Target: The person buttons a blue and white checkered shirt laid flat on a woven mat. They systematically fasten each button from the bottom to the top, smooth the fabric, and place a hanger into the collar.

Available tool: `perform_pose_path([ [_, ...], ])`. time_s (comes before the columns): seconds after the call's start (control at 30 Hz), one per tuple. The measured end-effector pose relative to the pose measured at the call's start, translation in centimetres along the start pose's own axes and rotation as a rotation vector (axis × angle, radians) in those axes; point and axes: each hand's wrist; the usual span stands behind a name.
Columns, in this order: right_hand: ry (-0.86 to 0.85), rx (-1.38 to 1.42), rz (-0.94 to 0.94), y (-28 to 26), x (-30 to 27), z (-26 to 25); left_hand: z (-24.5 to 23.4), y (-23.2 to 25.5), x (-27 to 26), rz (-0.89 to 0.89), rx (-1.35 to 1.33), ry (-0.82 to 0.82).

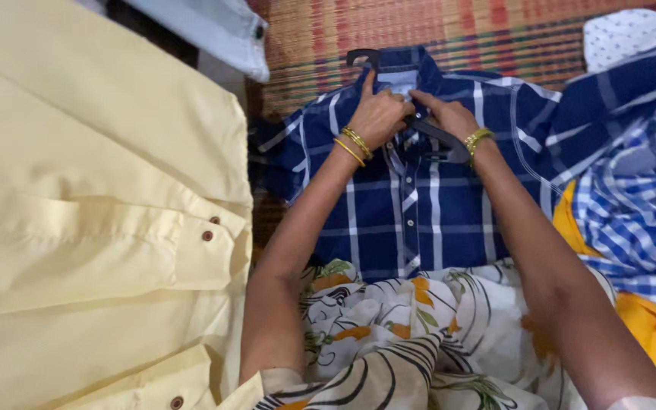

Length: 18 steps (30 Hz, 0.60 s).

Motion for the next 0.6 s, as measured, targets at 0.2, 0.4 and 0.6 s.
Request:
perform_pose_path([
  [0.2,-0.119,-0.440,-0.166,4.6,7.6,3.7,0.0,-0.2,-0.1,-0.046,-0.013,0.051],
  [0.4,0.245,0.037,-0.226,7.1,1.6,-2.3,2.7,-0.5,1.6,-0.135,0.029,0.067],
  [0.6,0.318,0.144,-0.156,8.0,-1.7,-6.8,3.7,-1.0,2.8,-0.273,-0.039,0.045],
])
Point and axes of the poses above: each hand's wrist, its own x-axis towards the middle knuckle, its own z-axis out of the palm, y = z × x, and after that the axes turned 14 degrees about x, right-handed
